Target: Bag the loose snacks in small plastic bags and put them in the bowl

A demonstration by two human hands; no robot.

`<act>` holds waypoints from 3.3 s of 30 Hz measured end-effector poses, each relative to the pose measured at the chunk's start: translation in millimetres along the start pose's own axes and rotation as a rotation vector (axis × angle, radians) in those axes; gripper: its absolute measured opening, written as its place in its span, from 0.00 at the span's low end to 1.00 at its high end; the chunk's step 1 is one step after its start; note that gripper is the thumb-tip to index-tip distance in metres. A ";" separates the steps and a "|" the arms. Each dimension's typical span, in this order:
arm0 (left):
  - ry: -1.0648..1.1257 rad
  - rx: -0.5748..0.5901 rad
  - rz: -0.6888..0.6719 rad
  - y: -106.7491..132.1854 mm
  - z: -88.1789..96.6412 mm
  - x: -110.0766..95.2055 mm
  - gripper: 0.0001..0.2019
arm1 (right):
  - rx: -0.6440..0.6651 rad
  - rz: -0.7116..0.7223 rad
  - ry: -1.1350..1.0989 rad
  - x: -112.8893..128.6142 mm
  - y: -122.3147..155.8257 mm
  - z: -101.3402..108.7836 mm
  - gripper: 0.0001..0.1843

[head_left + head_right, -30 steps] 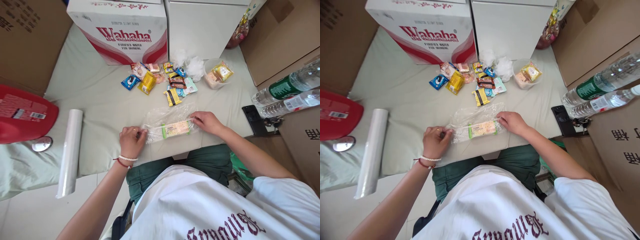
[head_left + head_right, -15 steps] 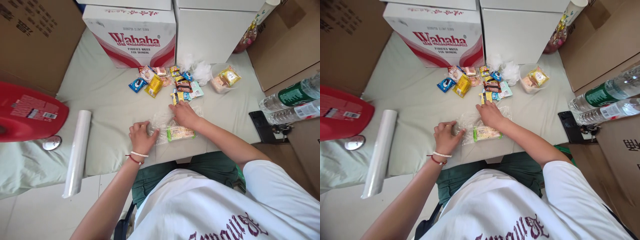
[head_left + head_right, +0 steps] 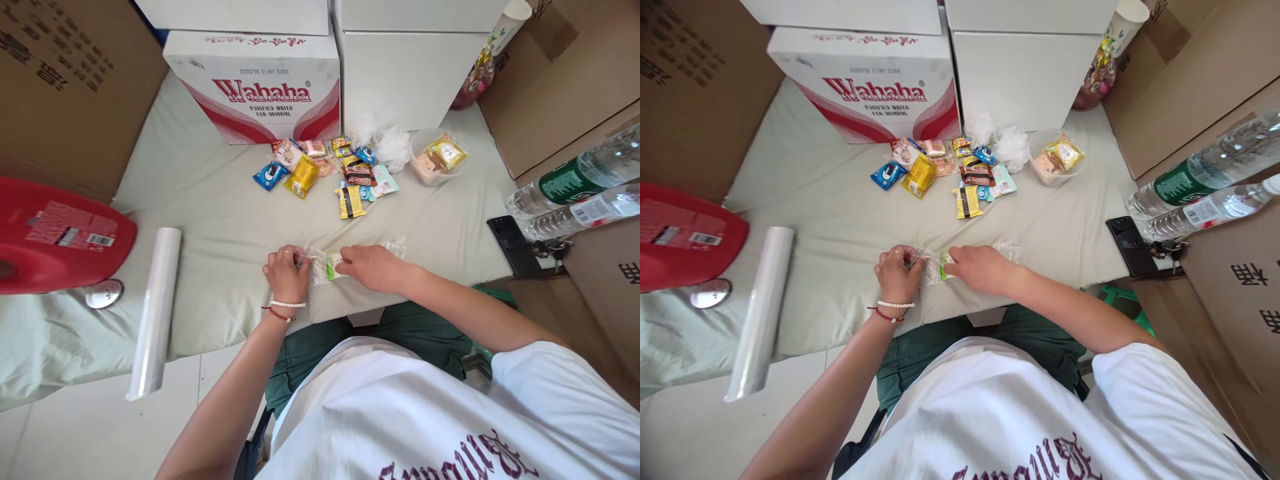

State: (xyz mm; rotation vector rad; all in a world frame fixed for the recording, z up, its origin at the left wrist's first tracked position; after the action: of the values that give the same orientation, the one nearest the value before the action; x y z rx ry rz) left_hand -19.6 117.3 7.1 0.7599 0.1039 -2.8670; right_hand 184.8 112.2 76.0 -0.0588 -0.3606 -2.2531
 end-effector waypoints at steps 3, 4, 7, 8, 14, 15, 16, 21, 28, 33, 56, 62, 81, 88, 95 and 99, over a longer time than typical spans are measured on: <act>0.158 0.037 -0.070 -0.7 3.1 2.4 0.17 | -0.039 0.016 -0.025 7.1 12.5 -16.5 0.17; 0.248 0.071 -0.113 -0.8 4.8 4.2 0.18 | -0.065 0.002 -0.068 6.4 15.1 -20.4 0.18; 0.497 0.142 -0.176 -0.9 15.0 16.0 0.11 | -0.123 -0.048 -0.233 0.8 19.1 -29.2 0.19; 0.538 0.136 -0.172 -1.1 19.5 21.4 0.09 | -0.133 -0.056 -0.272 -0.7 19.6 -31.3 0.19; 0.325 0.178 -0.211 5.4 22.9 28.3 0.14 | -0.196 -0.057 -0.298 2.3 20.1 -36.1 0.22; 0.269 0.130 -0.177 7.6 20.8 26.8 0.14 | -0.208 -0.058 -0.283 4.0 20.8 -36.3 0.21; 0.210 0.065 -0.135 10.1 18.9 25.2 0.14 | -0.222 -0.056 -0.265 6.0 21.9 -36.6 0.20; -0.007 -0.027 -0.098 25.5 12.7 17.9 0.26 | -0.381 -0.021 -0.255 12.7 36.3 -40.2 0.23; 0.391 0.015 0.008 40.5 32.1 0.8 0.11 | -0.532 -0.070 -0.310 11.5 53.8 -53.4 0.22; 0.484 0.072 -0.200 54.0 6.2 -63.5 0.08 | -0.577 -0.076 -0.394 15.9 49.7 -57.6 0.22; -0.213 0.000 -0.652 99.7 -45.7 -84.4 0.26 | -0.580 -0.643 -0.814 -58.7 84.8 -35.5 0.09; -0.185 0.057 -0.642 98.2 -48.4 -85.6 0.25 | -0.407 -0.542 -0.500 -20.8 21.0 -0.6 0.03; 0.568 -0.047 -0.157 97.5 34.4 10.5 0.10 | -0.385 -0.174 -0.241 5.5 1.2 -43.6 0.23; 1.057 0.165 0.066 79.6 17.9 -19.7 0.27 | -0.453 -0.168 -1.275 -14.7 23.3 -26.4 0.19; 1.264 0.405 0.231 69.5 -19.3 -57.5 0.30 | -0.536 -0.329 -1.623 0.5 33.0 -58.8 0.34; 1.196 0.365 0.184 70.0 -25.3 -66.9 0.28 | -0.653 -0.400 -1.341 5.4 41.8 -75.1 0.35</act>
State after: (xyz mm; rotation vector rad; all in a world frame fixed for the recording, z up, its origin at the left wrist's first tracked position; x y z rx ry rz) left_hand 62.8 61.3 16.8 2.2652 -0.3259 -1.8806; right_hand 218.6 61.8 14.8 -2.0116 -0.2900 -2.2833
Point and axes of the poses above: each hand's wrist, its own y-axis away from the middle knuckle, its own z-axis out of the back of the hand, x = y × z, the point moved 4 cm from there along -y, towards the middle knuckle
